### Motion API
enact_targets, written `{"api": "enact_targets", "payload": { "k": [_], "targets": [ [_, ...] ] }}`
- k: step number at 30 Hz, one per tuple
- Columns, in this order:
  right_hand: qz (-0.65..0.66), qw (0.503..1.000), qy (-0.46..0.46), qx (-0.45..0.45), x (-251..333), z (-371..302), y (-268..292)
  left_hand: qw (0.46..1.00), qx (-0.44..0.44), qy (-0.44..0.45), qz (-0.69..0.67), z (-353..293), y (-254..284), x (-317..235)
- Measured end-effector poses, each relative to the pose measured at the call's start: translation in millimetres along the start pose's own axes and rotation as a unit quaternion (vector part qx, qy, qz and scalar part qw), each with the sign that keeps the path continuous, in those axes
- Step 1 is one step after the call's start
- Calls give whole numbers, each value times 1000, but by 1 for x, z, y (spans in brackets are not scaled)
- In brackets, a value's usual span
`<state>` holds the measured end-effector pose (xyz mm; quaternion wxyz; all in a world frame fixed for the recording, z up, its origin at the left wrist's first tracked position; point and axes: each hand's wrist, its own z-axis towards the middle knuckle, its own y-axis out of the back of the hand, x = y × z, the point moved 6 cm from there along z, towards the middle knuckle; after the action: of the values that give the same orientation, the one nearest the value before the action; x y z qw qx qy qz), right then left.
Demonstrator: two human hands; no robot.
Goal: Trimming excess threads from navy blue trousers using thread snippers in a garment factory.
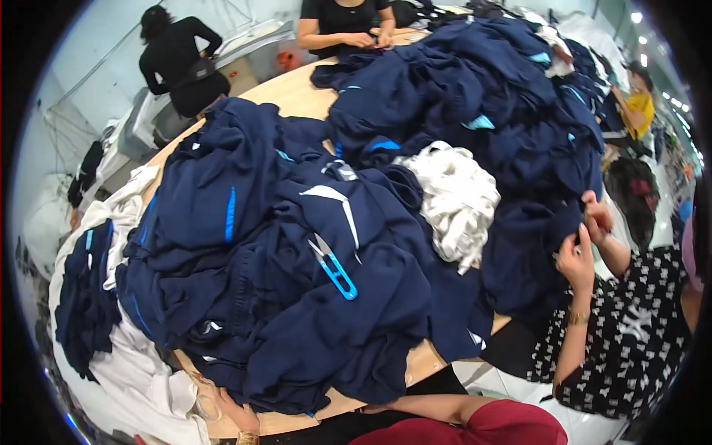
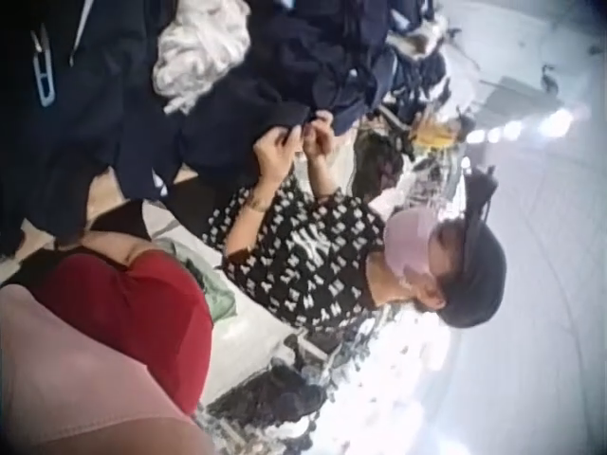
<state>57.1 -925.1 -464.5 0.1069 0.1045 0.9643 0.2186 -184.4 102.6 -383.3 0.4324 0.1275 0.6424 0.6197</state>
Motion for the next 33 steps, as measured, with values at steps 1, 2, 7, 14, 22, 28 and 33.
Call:
{"api": "enact_targets", "payload": {
  "k": [1,2,7,14,22,28,33],
  "targets": [
    [-85,995,-53,-14,-34,26,15,1000,-4,1,13,-8,11,7],
    [-156,981,-116,-22,-54,35,24,999,-11,-28,31,-5,16,0],
    [-474,770,-424,-58,-130,50,294,995,-38,-20,91,-15,43,-8],
    [-593,639,-480,98,-128,20,390,996,-17,-51,70,-8,17,-1],
    [-560,685,-465,-34,-122,20,448,995,-10,-16,100,-14,31,7],
    [-336,866,-344,-135,-44,94,390,998,10,6,54,-4,31,-13],
    [-108,946,-163,-259,115,157,533,1000,-5,9,22,-9,36,-13]
  ]
}}
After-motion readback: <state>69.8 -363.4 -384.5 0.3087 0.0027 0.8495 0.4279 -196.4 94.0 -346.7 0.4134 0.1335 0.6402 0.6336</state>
